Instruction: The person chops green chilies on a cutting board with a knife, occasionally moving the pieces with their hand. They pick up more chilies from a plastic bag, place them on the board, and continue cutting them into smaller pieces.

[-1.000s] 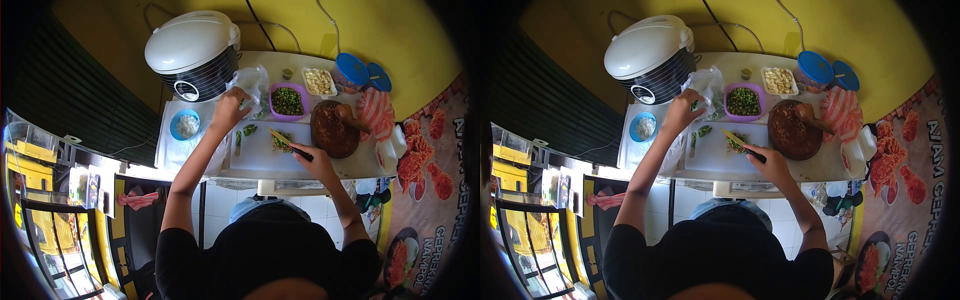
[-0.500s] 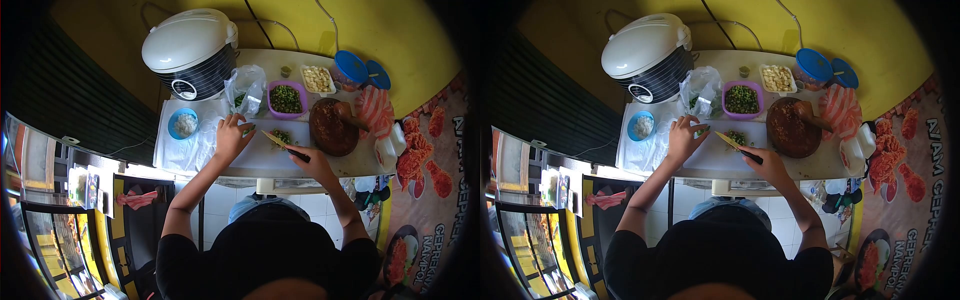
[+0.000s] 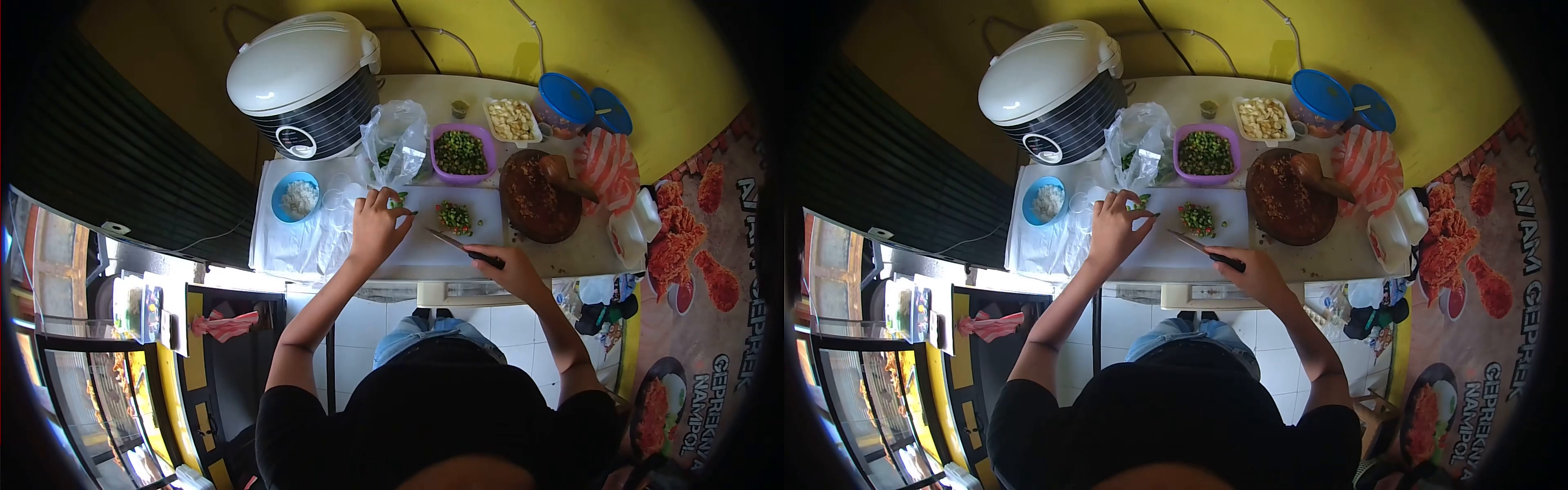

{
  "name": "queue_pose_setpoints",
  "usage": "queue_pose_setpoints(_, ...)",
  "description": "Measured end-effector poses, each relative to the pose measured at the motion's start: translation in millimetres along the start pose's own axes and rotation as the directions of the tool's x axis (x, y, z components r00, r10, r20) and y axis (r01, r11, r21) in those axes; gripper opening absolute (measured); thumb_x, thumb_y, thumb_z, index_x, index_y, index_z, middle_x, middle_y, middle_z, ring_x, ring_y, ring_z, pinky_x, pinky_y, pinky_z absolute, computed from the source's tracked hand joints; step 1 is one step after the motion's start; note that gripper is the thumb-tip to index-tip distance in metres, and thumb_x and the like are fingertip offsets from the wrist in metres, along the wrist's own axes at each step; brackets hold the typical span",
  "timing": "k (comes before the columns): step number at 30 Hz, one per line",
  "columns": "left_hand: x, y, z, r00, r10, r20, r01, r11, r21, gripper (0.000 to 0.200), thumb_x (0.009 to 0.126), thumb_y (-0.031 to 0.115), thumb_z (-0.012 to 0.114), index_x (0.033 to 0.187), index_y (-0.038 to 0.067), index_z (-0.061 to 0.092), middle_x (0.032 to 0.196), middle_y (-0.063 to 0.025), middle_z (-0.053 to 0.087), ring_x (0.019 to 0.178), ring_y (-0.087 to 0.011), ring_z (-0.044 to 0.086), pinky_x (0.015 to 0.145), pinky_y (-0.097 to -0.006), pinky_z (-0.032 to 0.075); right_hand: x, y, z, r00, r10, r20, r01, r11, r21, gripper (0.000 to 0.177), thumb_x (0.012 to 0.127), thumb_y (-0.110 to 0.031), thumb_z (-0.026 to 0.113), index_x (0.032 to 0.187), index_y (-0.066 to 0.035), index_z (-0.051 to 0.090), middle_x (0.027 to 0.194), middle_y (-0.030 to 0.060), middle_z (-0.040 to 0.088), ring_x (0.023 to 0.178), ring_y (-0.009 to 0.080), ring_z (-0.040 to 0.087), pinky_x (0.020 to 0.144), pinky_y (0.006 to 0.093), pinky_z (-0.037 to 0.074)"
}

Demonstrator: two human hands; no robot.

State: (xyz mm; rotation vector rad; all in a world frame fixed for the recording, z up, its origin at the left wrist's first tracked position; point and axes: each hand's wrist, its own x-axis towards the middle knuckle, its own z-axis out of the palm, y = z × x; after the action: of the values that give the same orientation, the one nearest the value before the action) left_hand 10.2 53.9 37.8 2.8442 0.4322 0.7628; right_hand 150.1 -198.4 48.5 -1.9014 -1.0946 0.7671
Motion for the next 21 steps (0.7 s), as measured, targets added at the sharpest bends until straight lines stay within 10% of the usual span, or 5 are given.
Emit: queue_pose_setpoints(21, -42.6, 46.4, 31.4, 0.945, -0.315, -0.086, 0.282, 0.920, -0.271, 0.016, 0.074, 0.029, 0.081, 0.088, 0.022, 0.079, 0.092, 0.0042, 0.063, 0.086, -0.0168, 0.057, 0.077, -0.0353, 0.036, -13.0, 2.2, 18.3, 0.999, 0.037, -0.021, -0.035, 0.995, 0.088, 0.037, 0.098, -0.020, 0.059, 0.134, -0.012, 0.059, 0.086, 0.0093, 0.067, 0.069, 0.0091, 0.050, 0.069, 0.0280, 0.047)
